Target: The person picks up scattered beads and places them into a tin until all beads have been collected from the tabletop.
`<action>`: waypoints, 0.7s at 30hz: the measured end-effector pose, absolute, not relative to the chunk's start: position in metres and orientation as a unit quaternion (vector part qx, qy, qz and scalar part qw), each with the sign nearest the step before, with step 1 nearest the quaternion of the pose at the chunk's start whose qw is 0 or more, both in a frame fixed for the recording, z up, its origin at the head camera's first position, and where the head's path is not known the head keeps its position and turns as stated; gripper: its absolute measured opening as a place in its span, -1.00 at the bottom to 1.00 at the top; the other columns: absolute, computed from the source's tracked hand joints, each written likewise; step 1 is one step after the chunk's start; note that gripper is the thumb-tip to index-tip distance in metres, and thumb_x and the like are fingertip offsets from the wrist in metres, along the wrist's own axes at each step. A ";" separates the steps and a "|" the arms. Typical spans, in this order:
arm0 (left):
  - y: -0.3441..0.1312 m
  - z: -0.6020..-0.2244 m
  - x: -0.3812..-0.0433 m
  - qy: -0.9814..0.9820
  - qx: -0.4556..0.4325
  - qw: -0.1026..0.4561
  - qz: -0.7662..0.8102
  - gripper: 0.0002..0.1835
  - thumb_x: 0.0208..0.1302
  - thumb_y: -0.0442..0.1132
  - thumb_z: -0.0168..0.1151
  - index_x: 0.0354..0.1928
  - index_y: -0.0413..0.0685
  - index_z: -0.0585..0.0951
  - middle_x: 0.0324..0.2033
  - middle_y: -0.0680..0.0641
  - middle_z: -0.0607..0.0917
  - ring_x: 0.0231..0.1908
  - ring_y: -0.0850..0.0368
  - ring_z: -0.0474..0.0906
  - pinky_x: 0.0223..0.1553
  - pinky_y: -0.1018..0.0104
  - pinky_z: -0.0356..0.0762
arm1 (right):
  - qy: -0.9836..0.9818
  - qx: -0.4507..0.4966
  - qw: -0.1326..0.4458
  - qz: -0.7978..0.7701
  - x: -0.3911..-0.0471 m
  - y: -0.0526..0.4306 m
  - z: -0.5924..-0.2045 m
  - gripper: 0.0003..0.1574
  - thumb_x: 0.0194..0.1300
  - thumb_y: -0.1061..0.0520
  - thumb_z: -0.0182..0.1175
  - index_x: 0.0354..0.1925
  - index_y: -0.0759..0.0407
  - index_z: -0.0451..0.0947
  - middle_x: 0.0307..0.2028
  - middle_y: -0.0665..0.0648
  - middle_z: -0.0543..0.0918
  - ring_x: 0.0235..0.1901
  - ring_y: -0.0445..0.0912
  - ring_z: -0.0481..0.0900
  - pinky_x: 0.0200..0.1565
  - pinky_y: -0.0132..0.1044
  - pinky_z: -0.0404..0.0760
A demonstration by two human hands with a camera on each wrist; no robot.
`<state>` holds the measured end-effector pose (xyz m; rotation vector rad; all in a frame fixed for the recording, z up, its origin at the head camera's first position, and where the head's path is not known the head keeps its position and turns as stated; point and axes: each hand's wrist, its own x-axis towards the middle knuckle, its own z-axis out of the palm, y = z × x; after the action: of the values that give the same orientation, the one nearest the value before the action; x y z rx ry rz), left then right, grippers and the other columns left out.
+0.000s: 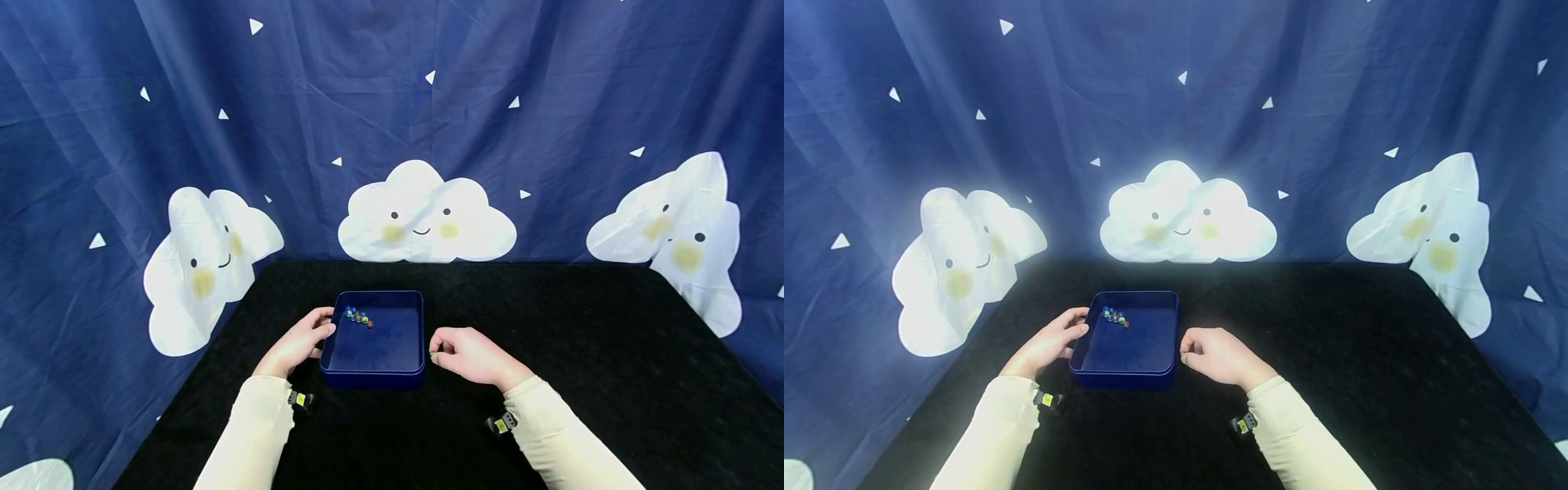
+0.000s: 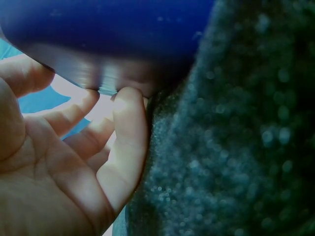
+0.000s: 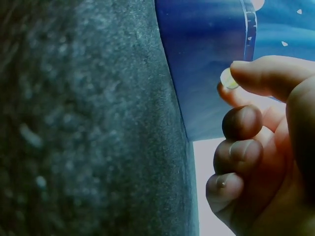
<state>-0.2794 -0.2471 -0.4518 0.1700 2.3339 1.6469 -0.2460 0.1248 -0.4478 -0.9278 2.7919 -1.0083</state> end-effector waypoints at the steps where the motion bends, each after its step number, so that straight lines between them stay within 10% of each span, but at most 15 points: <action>1: -0.247 -0.452 -0.279 0.807 0.060 0.140 0.571 -0.53 0.58 -0.23 -0.01 0.44 -0.14 0.29 0.23 -0.30 0.47 0.13 -0.17 0.54 -0.12 0.03 0.67 | 0.897 -0.298 0.017 -0.325 -0.246 0.125 -0.448 -0.91 0.25 0.04 0.30 -0.31 -0.20 0.58 -0.61 -0.23 0.44 -0.59 -0.30 0.42 -0.44 -0.32 0.47; 21: -0.248 -0.453 -0.280 0.805 0.060 0.139 0.573 -0.54 0.58 -0.23 -0.02 0.43 -0.13 0.30 0.22 -0.30 0.48 0.14 -0.19 0.52 -0.12 0.03 0.67 | 0.890 -0.313 -0.003 -0.333 -0.241 0.117 -0.437 -0.88 0.29 0.04 0.31 -0.31 -0.23 0.57 -0.62 -0.23 0.42 -0.61 -0.32 0.39 -0.46 -0.34 0.45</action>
<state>-0.2796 -0.2481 -0.4528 0.1745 2.3268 1.6568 -0.2414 0.1171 -0.4365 -0.9846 2.8009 -1.0471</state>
